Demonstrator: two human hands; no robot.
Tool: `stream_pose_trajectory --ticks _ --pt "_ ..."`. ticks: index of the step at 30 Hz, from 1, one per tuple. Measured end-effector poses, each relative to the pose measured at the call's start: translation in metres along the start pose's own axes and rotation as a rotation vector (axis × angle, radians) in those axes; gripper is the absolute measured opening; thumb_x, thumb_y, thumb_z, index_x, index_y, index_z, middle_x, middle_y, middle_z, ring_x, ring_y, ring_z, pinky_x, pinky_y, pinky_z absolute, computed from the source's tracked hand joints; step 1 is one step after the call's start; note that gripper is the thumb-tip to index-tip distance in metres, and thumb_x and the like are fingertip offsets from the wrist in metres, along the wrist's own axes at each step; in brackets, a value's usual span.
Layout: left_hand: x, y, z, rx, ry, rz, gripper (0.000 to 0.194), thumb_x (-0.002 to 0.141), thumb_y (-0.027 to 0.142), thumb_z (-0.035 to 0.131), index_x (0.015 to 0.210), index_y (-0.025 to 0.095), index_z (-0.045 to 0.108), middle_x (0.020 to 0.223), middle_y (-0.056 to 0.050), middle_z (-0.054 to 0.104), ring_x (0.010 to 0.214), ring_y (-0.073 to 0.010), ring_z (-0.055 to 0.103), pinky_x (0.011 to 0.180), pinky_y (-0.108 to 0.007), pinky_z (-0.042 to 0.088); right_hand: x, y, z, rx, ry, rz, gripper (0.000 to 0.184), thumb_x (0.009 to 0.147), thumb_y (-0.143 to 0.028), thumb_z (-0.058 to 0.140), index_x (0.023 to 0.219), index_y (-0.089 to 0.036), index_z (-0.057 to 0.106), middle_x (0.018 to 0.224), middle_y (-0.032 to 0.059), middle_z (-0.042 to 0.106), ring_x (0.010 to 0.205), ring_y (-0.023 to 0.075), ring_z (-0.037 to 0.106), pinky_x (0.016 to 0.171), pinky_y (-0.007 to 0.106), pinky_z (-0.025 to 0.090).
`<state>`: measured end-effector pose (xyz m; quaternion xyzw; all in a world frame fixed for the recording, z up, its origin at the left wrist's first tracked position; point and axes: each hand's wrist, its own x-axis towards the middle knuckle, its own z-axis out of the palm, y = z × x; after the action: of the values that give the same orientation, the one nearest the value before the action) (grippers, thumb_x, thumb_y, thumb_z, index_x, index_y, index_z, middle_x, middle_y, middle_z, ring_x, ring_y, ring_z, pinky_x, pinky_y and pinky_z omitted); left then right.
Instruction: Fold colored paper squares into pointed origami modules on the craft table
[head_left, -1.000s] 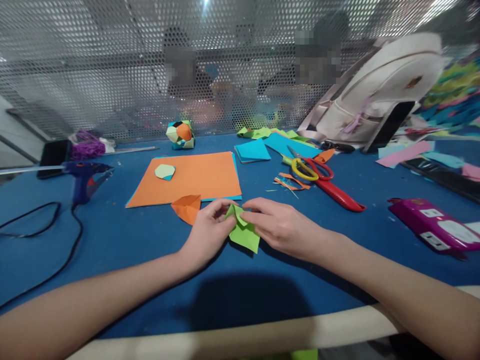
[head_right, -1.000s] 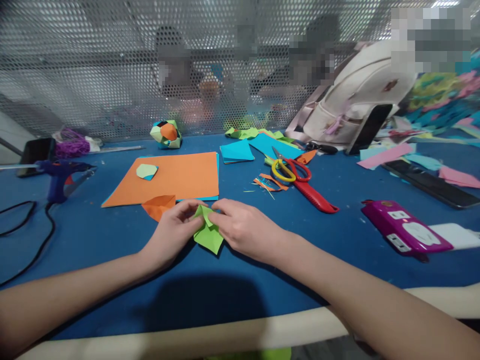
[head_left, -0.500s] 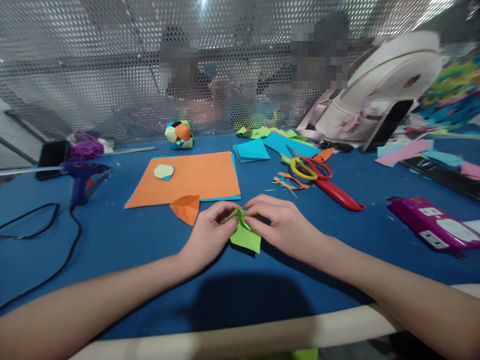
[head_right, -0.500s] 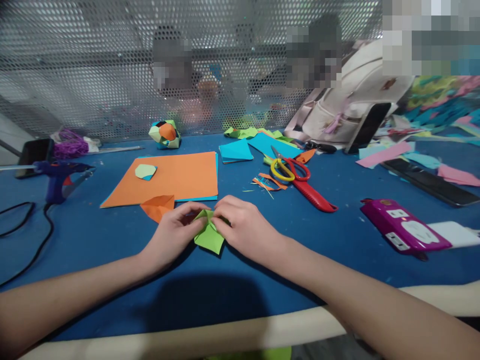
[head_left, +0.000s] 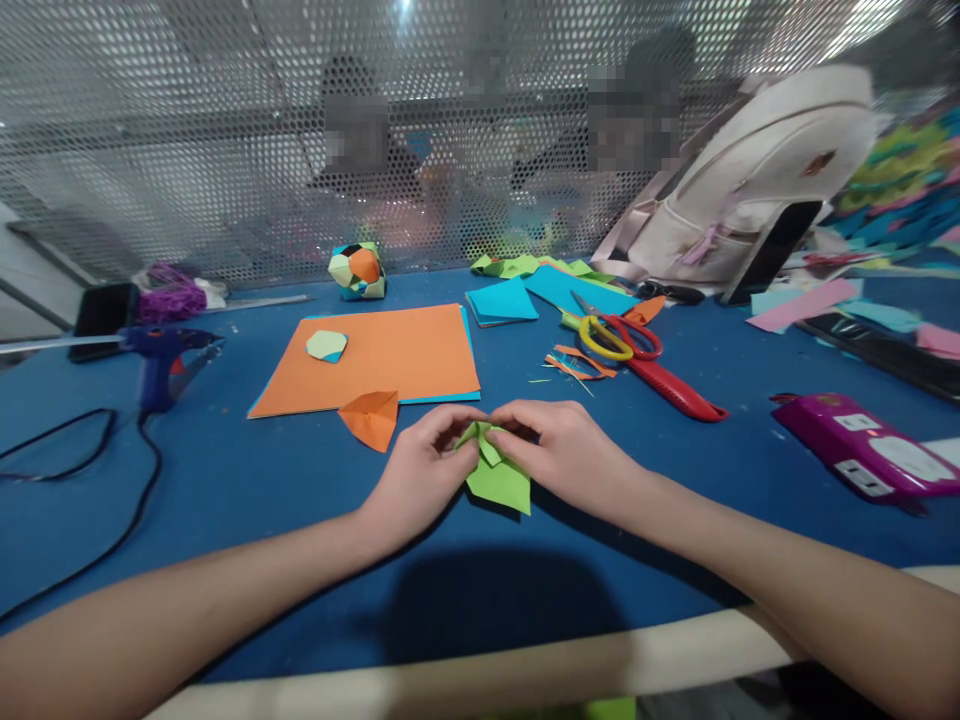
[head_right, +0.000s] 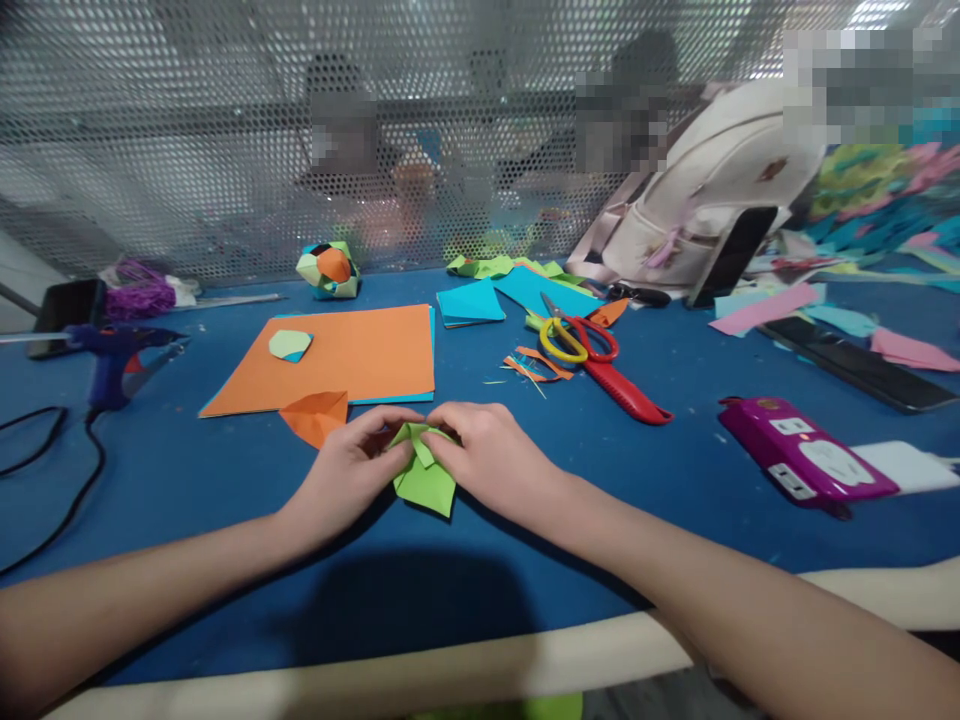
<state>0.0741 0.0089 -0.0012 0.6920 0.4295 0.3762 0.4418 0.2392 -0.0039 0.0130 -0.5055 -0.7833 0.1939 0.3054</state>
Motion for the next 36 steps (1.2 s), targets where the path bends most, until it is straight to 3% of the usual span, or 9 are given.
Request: stream_pose_trajectory --ticks 10,14,23,26,30,36 --pt "0.004 0.015 -0.013 0.131 -0.133 -0.104 0.014 0.071 0.012 0.053 0.079 0.015 0.063 0.066 0.002 0.06 0.06 -0.01 0.053 0.056 -0.021 0.042 -0.003 0.007 -0.001 -0.13 0.03 -0.255 0.011 0.085 -0.015 0.054 0.088 -0.013 0.065 0.08 0.0055 0.068 0.073 0.0152 0.061 0.066 0.025 0.043" --pt "0.006 0.02 -0.013 0.04 -0.14 -0.221 0.007 0.069 0.012 0.052 0.07 0.015 0.059 0.056 0.002 0.06 0.052 -0.0115 0.058 0.052 -0.022 0.045 -0.005 0.007 -0.003 -0.171 0.075 -0.327 0.015 0.088 -0.017 0.05 0.092 -0.012 0.063 0.085 0.009 0.068 0.077 0.0176 0.062 0.068 0.027 0.046" --pt "0.005 0.02 -0.011 0.017 -0.003 -0.146 0.007 0.069 0.017 0.06 0.062 0.016 0.058 0.054 0.004 0.06 0.051 -0.0083 0.053 0.047 -0.018 0.042 -0.004 0.005 -0.008 -0.144 0.157 -0.38 0.014 0.089 -0.017 0.05 0.092 -0.012 0.063 0.082 0.0067 0.069 0.075 0.0156 0.063 0.067 0.026 0.047" --pt "0.004 0.017 -0.011 -0.058 -0.003 -0.137 0.003 0.07 0.017 0.061 0.071 0.016 0.059 0.058 0.004 0.061 0.056 -0.0087 0.058 0.052 -0.017 0.046 -0.003 0.004 -0.008 -0.109 0.18 -0.373 0.012 0.088 -0.015 0.052 0.089 -0.013 0.064 0.079 0.005 0.069 0.073 0.0139 0.063 0.066 0.023 0.047" --pt "0.003 0.012 -0.009 -0.167 0.027 -0.077 0.015 0.07 0.017 0.061 0.085 0.017 0.061 0.072 0.002 0.064 0.065 -0.0111 0.064 0.061 -0.021 0.053 -0.001 0.003 -0.008 -0.031 0.222 -0.285 0.01 0.086 -0.014 0.054 0.084 -0.016 0.064 0.079 0.0017 0.07 0.071 0.0113 0.064 0.067 0.021 0.047" --pt "0.001 0.011 -0.009 -0.154 0.049 -0.048 0.002 0.07 0.017 0.061 0.069 0.016 0.062 0.072 0.001 0.062 0.065 -0.0121 0.066 0.059 -0.02 0.054 -0.001 0.002 -0.006 0.021 0.226 -0.259 0.012 0.086 -0.014 0.053 0.084 -0.018 0.064 0.081 0.0015 0.07 0.073 0.0119 0.064 0.069 0.022 0.049"
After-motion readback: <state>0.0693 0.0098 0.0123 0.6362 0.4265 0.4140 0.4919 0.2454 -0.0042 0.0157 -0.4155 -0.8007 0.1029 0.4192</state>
